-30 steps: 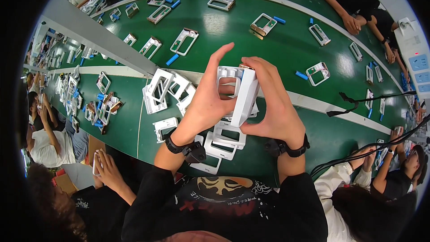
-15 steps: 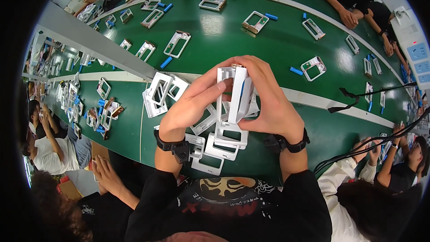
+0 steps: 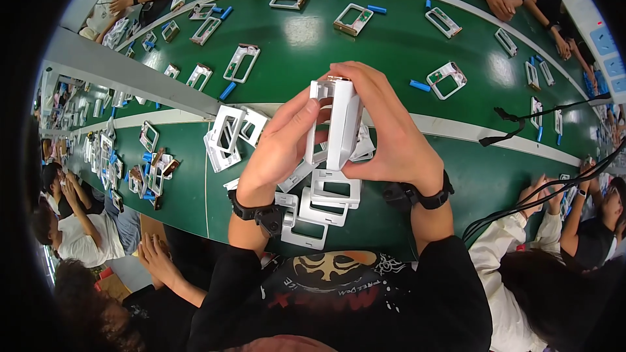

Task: Assembling small electronic components into plastic housings at a production line.

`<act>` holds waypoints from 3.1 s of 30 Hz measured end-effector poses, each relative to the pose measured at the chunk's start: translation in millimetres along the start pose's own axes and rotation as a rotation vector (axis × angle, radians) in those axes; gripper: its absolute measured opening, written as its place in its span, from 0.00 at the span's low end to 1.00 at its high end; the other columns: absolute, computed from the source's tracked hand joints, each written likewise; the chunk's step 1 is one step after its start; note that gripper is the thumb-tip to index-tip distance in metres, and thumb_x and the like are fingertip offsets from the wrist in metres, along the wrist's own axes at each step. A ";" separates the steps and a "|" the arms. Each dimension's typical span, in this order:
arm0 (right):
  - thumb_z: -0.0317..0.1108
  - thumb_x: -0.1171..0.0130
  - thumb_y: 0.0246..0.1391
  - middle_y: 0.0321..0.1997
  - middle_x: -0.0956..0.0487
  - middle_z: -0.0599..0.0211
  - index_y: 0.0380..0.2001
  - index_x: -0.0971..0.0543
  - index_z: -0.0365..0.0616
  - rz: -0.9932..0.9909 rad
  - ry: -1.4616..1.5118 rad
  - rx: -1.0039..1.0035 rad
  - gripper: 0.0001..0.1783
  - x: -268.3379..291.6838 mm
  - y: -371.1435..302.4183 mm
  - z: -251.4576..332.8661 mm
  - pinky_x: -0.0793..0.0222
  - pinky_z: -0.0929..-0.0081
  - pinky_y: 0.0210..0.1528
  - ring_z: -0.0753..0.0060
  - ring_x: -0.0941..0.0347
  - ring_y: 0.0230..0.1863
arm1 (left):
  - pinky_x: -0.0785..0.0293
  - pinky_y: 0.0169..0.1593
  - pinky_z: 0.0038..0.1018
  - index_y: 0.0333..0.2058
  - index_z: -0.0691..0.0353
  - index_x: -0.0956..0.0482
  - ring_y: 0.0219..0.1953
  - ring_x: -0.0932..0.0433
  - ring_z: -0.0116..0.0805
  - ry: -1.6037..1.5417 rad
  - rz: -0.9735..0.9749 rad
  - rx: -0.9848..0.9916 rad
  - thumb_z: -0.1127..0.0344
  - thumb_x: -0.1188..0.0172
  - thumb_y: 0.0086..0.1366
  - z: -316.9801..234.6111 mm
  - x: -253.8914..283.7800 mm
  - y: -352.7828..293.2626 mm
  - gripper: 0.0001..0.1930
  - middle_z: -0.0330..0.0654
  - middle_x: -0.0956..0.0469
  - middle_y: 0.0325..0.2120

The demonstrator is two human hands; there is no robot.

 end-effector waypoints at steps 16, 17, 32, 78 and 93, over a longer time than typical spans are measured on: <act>0.33 0.24 0.21 0.66 0.37 0.56 0.65 0.43 0.39 -0.016 -0.015 0.018 0.61 3.6 -1.7 6.3 0.40 0.61 0.65 0.58 0.40 0.67 | 0.29 0.50 0.26 0.63 0.61 0.38 0.48 0.27 0.27 -0.118 -0.100 0.004 0.70 0.51 0.68 -4.9 -12.3 -2.2 0.25 0.40 0.25 0.47; 0.33 0.24 0.21 0.66 0.37 0.56 0.65 0.43 0.39 -0.020 0.003 -0.003 0.62 3.4 -2.2 5.6 0.40 0.61 0.65 0.58 0.40 0.67 | 0.29 0.50 0.26 0.63 0.61 0.38 0.48 0.27 0.27 -0.118 -0.102 0.003 0.70 0.51 0.68 -4.7 -12.6 -2.1 0.25 0.40 0.25 0.47; 0.28 0.29 0.20 0.65 0.36 0.55 0.64 0.41 0.40 -0.040 0.082 -0.019 0.59 -14.2 3.8 8.3 0.41 0.59 0.64 0.49 0.41 0.67 | 0.31 0.48 0.23 0.59 0.64 0.35 0.42 0.29 0.22 -0.044 -0.120 -0.104 0.73 0.52 0.67 -9.5 -2.7 -11.9 0.21 0.38 0.25 0.42; 0.24 0.28 0.19 0.63 0.35 0.51 0.63 0.39 0.39 0.006 -0.185 0.091 0.58 -31.7 14.4 27.5 0.40 0.56 0.63 0.45 0.39 0.64 | 0.32 0.46 0.22 0.62 0.64 0.38 0.42 0.30 0.25 -0.048 -0.176 -0.099 0.54 0.65 0.75 -8.5 2.0 -21.7 0.25 0.41 0.27 0.45; 0.24 0.30 0.20 0.64 0.35 0.54 0.64 0.40 0.39 0.019 -0.211 0.041 0.58 -25.1 10.9 23.9 0.43 0.58 0.66 0.47 0.40 0.65 | 0.31 0.45 0.22 0.61 0.64 0.37 0.43 0.29 0.25 -0.028 -0.150 -0.085 0.52 0.65 0.76 -4.8 -7.1 -14.8 0.25 0.39 0.28 0.46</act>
Point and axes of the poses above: each hand's wrist, its own y-axis towards the middle knuckle, its own x-axis out of the back of the hand, z = x × y, the point moved 4 cm from there along y, towards the middle knuckle
